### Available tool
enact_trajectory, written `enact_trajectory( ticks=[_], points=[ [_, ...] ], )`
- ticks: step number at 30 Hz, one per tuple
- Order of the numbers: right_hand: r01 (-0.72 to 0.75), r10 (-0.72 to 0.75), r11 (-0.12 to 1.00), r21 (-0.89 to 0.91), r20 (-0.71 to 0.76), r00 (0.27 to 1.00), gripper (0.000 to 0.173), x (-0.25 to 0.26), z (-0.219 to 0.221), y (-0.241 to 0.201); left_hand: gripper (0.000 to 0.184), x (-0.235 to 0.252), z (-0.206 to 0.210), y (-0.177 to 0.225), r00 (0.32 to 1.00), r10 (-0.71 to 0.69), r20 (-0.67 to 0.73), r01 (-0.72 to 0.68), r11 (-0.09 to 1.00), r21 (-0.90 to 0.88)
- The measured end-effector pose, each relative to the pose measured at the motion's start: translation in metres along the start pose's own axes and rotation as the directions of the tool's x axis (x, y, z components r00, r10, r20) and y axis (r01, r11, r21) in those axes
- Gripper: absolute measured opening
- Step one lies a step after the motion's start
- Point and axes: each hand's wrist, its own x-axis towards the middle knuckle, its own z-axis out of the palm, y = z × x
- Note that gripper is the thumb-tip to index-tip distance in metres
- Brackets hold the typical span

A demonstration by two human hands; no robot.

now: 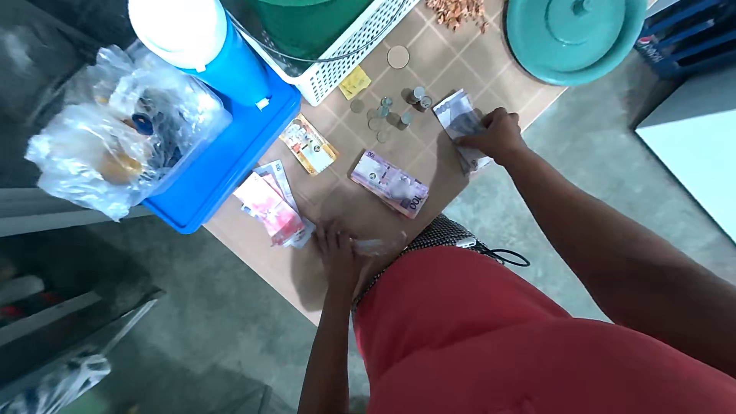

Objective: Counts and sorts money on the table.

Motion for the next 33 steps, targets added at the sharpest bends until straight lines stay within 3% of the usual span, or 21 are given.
enact_trajectory(
  ticks=[4,7,9,12,15,17,19,23,28,33],
  points=[
    [-0.029,0.025,0.994,0.101,0.042,0.999,0.084,0.001,0.002,-0.011,0.035,0.000,-0.004,0.008,0.998,-0.021,0.061,0.020,1.000,0.012],
    [0.004,-0.019,0.982,0.188,0.077,0.997,0.055,0.002,0.001,-0.009,0.031,-0.002,-0.005,0.014,0.994,0.001,0.107,-0.002,1.000,0.008],
    [0.024,-0.064,0.963,0.270,0.140,0.988,0.037,0.000,-0.008,-0.005,0.035,-0.004,-0.009,0.015,0.984,0.034,0.177,-0.024,0.998,-0.056],
    [-0.032,-0.076,0.909,0.415,0.241,0.967,0.034,-0.005,-0.025,0.003,0.051,0.000,-0.031,0.014,0.927,0.053,0.370,0.018,0.983,-0.184],
    [0.014,-0.126,0.918,0.396,0.257,0.958,0.029,0.000,-0.036,0.005,0.063,0.014,-0.056,0.016,0.902,0.044,0.430,0.117,0.933,-0.340],
    [0.049,-0.136,0.942,0.331,0.243,0.961,0.025,0.002,-0.040,0.001,0.058,0.027,-0.063,0.018,0.948,0.046,0.315,0.104,0.891,-0.443],
    [0.054,-0.119,0.959,0.279,0.222,0.968,0.026,0.008,-0.039,0.000,0.046,0.041,-0.059,0.022,0.997,0.022,0.072,0.018,0.858,-0.514],
    [0.071,-0.122,0.973,0.219,0.226,0.967,0.031,0.026,-0.034,-0.001,0.034,0.080,-0.036,0.031,0.960,-0.079,-0.268,-0.075,0.852,-0.519],
    [0.068,-0.116,0.985,0.157,0.319,0.941,0.031,0.042,-0.043,-0.006,0.040,0.116,0.007,0.027,0.888,-0.114,-0.446,-0.104,0.894,-0.436],
    [0.049,-0.099,0.990,0.134,0.397,0.912,0.027,0.062,-0.049,-0.005,0.048,0.125,0.033,0.019,0.861,-0.177,-0.477,0.008,0.942,-0.335]
  ],
)
